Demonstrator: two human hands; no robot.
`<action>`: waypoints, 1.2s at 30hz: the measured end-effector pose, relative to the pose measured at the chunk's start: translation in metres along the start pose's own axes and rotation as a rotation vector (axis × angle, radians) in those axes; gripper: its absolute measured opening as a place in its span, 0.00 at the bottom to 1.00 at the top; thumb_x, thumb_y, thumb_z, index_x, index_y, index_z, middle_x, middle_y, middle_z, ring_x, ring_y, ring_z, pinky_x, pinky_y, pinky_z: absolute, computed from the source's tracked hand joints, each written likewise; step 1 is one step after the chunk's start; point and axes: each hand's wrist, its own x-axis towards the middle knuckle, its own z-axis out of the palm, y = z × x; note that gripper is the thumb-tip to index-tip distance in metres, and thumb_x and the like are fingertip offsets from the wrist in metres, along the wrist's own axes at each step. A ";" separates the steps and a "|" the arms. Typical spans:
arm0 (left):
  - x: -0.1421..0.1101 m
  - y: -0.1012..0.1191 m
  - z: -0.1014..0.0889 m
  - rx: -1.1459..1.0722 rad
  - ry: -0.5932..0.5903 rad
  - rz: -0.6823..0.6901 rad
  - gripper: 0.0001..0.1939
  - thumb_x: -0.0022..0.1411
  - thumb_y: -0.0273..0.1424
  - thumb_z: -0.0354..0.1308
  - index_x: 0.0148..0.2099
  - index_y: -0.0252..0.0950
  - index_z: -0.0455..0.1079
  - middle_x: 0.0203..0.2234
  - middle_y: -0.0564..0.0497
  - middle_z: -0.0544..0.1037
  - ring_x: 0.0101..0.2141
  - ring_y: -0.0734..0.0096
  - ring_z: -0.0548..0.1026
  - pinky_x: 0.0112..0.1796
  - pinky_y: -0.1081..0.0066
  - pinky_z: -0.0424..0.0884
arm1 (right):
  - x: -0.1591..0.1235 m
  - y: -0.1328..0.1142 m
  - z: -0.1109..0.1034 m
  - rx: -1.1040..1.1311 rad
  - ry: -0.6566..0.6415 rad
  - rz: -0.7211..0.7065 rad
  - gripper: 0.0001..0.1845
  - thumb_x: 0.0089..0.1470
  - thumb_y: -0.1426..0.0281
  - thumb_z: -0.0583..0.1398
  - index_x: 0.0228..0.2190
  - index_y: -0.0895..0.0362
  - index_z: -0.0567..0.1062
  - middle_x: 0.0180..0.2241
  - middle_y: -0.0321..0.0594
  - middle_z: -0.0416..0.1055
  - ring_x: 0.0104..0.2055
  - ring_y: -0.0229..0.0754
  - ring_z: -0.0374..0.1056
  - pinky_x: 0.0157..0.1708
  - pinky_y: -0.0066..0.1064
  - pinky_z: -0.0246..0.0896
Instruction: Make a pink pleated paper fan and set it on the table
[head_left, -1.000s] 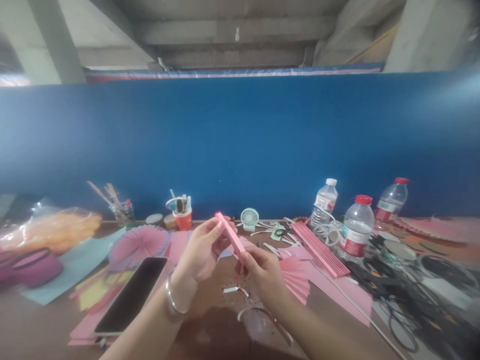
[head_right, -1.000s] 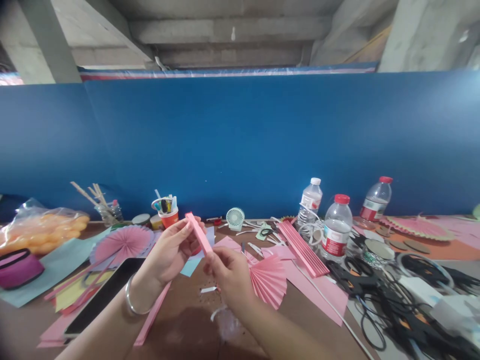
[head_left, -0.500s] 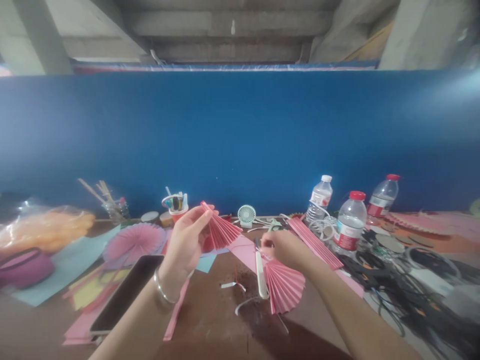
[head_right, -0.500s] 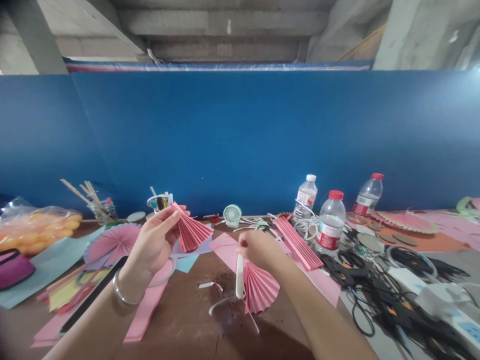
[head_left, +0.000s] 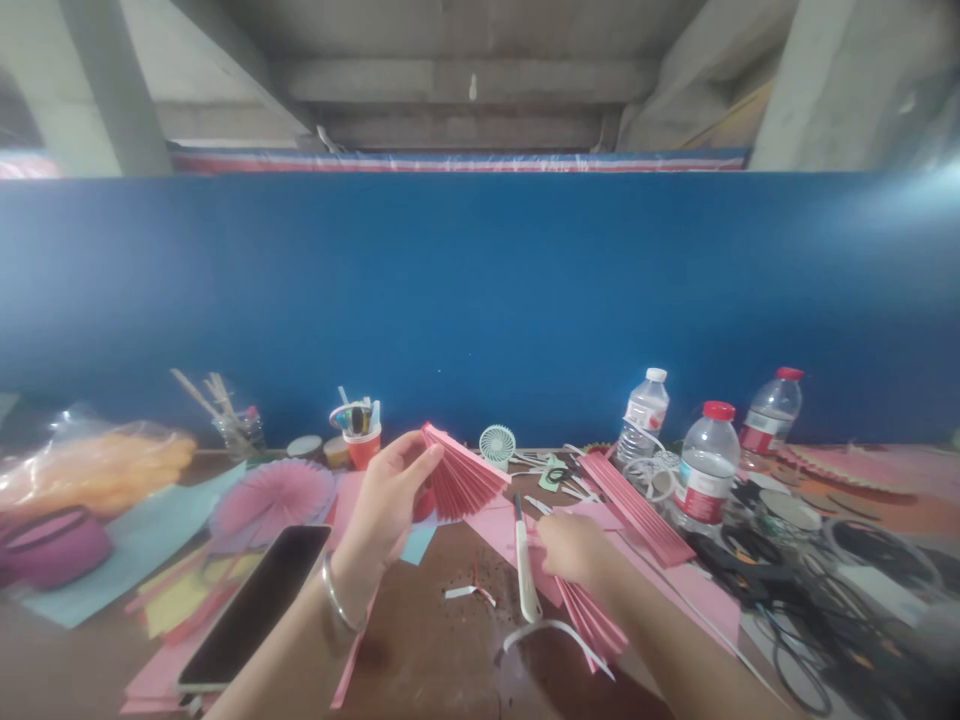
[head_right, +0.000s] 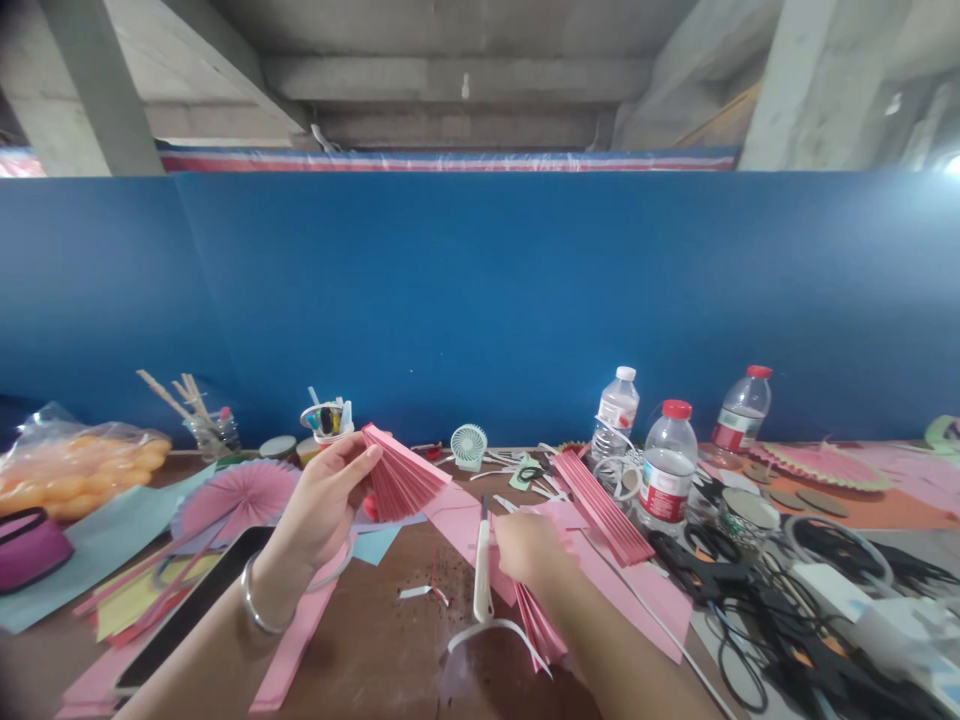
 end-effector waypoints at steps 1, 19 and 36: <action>0.000 0.000 0.000 0.006 0.008 -0.002 0.07 0.52 0.33 0.58 0.34 0.36 0.69 0.26 0.55 0.72 0.22 0.83 0.68 0.24 0.82 0.65 | 0.000 0.001 0.000 -0.021 -0.005 -0.002 0.11 0.35 0.73 0.60 0.27 0.61 0.77 0.29 0.49 0.74 0.31 0.53 0.70 0.26 0.33 0.59; 0.005 -0.006 -0.008 -0.305 -0.089 -0.185 0.10 0.52 0.34 0.58 0.35 0.33 0.70 0.23 0.51 0.73 0.23 0.77 0.71 0.23 0.80 0.65 | -0.036 -0.002 -0.063 0.003 0.419 0.044 0.09 0.49 0.72 0.52 0.31 0.56 0.71 0.22 0.43 0.71 0.24 0.45 0.67 0.20 0.29 0.49; 0.000 -0.004 0.001 -0.256 -0.161 -0.218 0.08 0.52 0.33 0.58 0.35 0.37 0.64 0.28 0.53 0.72 0.21 0.80 0.70 0.22 0.80 0.66 | -0.031 -0.032 -0.059 1.600 0.598 -0.159 0.11 0.50 0.61 0.56 0.32 0.57 0.65 0.27 0.39 0.73 0.27 0.40 0.70 0.27 0.30 0.64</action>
